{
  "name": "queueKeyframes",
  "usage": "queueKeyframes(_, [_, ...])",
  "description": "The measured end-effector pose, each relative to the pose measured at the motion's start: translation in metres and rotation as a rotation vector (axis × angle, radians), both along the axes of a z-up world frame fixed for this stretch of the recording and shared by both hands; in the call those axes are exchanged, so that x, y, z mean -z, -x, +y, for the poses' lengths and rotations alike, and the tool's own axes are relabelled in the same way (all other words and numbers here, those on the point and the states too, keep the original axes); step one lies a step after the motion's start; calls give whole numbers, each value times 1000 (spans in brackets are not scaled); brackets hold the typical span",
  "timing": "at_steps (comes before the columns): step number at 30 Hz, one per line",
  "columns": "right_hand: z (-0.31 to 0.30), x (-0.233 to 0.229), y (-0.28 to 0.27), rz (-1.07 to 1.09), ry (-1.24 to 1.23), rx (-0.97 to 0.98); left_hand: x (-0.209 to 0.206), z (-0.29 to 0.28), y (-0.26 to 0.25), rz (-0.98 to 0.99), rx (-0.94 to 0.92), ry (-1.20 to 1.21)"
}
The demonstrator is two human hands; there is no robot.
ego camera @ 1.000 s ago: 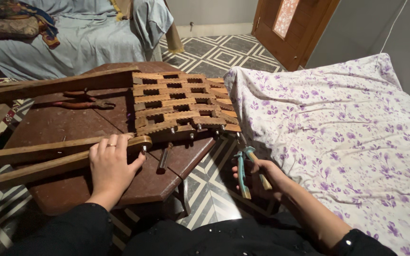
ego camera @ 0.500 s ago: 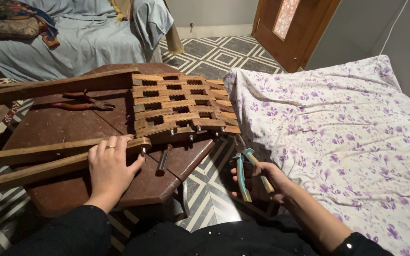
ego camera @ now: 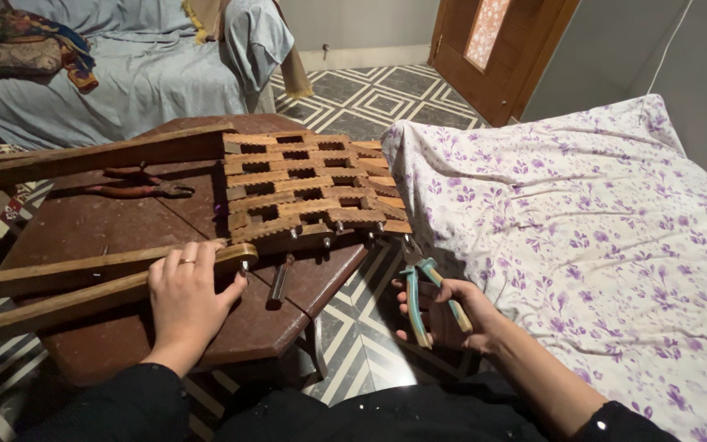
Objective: The person uses pliers to remove metal fasteners from a wooden chair frame, detaching the woven seat from the legs. The chair is handled on a bed and then placed on a table to continue the disassembly.
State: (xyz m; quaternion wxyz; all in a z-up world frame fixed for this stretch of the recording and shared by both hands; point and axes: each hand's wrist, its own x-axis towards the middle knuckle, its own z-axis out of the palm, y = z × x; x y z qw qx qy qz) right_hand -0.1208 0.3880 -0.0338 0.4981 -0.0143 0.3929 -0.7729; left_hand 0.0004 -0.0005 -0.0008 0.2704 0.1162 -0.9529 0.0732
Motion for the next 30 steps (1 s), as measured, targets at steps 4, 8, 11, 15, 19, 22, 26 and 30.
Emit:
queueKeyframes(4, [1, 4, 4, -27, -21, 14, 1, 0, 0, 2, -2, -7])
queueKeyframes(8, [2, 7, 10, -19, -10, -14, 1, -1, 0, 7, -1, 0])
queueKeyframes(11, [2, 9, 14, -30, -52, -5, 1, -1, 0, 4, 0, -2])
queueKeyframes(15, [5, 18, 17, -28, -70, 0, 1, 0, 0, -9, -12, 0])
queueKeyframes(19, [7, 36, 27, 26, -119, 3, 1, 0, 0, -8, -10, -3])
queueKeyframes(22, [2, 53, 39, 179, -363, 44, 2, 0, 0, -11, -7, -3])
queueKeyframes(26, [-13, 61, 41, 769, -1093, 132, 0, 0, 0, -8, -7, 10])
queueKeyframes(30, [-23, 34, 20, 1035, -1544, 89, -1, 1, -1, 24, 15, 10])
